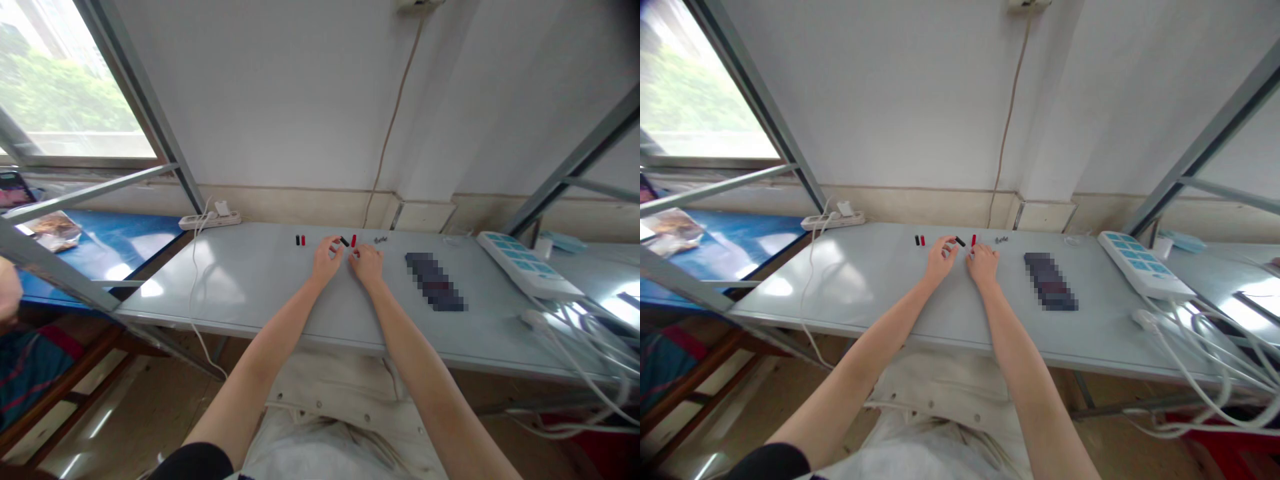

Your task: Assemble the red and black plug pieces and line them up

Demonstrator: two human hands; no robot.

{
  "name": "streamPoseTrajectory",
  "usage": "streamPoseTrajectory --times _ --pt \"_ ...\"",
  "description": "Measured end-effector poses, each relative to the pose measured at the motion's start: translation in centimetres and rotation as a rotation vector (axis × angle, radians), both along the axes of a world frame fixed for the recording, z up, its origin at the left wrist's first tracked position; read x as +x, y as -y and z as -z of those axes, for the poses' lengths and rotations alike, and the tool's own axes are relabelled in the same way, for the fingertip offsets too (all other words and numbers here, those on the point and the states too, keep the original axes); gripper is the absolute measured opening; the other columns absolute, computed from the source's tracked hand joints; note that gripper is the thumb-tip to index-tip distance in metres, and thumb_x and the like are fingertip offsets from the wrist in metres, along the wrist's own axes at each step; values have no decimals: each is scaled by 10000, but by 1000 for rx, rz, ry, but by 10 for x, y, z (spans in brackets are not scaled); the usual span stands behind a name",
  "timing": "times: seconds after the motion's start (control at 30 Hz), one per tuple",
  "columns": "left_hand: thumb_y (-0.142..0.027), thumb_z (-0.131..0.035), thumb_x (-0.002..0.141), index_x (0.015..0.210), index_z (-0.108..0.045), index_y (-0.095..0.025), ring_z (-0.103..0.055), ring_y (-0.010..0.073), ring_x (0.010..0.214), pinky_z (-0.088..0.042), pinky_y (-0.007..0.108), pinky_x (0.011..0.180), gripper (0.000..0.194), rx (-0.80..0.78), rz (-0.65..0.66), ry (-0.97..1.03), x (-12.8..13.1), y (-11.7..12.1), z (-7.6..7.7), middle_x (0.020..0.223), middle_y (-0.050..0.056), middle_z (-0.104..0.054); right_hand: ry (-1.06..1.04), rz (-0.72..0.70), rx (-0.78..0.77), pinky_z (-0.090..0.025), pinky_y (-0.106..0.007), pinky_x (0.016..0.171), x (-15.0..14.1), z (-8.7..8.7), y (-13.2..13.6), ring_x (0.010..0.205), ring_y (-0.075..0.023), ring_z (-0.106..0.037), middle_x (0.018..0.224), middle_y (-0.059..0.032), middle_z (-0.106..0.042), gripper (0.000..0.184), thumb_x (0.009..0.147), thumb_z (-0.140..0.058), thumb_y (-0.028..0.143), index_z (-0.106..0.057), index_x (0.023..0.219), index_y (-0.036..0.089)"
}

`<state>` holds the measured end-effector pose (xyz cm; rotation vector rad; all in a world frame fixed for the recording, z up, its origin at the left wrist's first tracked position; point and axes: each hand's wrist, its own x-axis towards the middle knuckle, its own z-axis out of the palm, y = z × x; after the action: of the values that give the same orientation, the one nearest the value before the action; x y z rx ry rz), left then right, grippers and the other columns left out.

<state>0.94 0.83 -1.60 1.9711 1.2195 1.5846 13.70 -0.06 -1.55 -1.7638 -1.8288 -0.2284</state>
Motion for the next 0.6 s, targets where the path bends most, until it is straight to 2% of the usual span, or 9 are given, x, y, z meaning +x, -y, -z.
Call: streamPoseTrajectory --times 0.13,0.33,0.47,0.6 --pt "-226 -437 807 1087 -518 -176 -530 107 843 -449 246 767 295 106 118 -140 2 3 2 1034 75 -547 -63 11 20 -237 -301 679 -2 -1 0 814 -189 -498 796 -60 -610 155 740 -452 261 -572 734 163" --pt "-149 -331 823 1271 -372 -197 -450 151 1081 -376 326 946 452 117 161 -248 1 1 8 1165 91 -491 -177 12 52 -241 -288 665 -3 -1 -1 790 -176 -506 769 -41 -607 157 738 -458 280 -572 727 172" --pt "-72 -269 795 1304 -330 -162 -398 154 1147 -334 332 993 521 110 179 -271 0 -2 10 1230 104 -451 -202 -1 74 -240 -286 665 -2 -1 -2 779 -171 -508 756 -36 -604 165 746 -454 280 -578 727 173" --pt "-47 -260 773 1312 -321 -180 -388 145 1158 -318 326 1009 559 91 188 -304 0 0 9 1246 85 -440 -206 -19 91 -235 -287 665 0 1 -3 774 -170 -507 743 -33 -602 171 752 -455 281 -584 732 172"
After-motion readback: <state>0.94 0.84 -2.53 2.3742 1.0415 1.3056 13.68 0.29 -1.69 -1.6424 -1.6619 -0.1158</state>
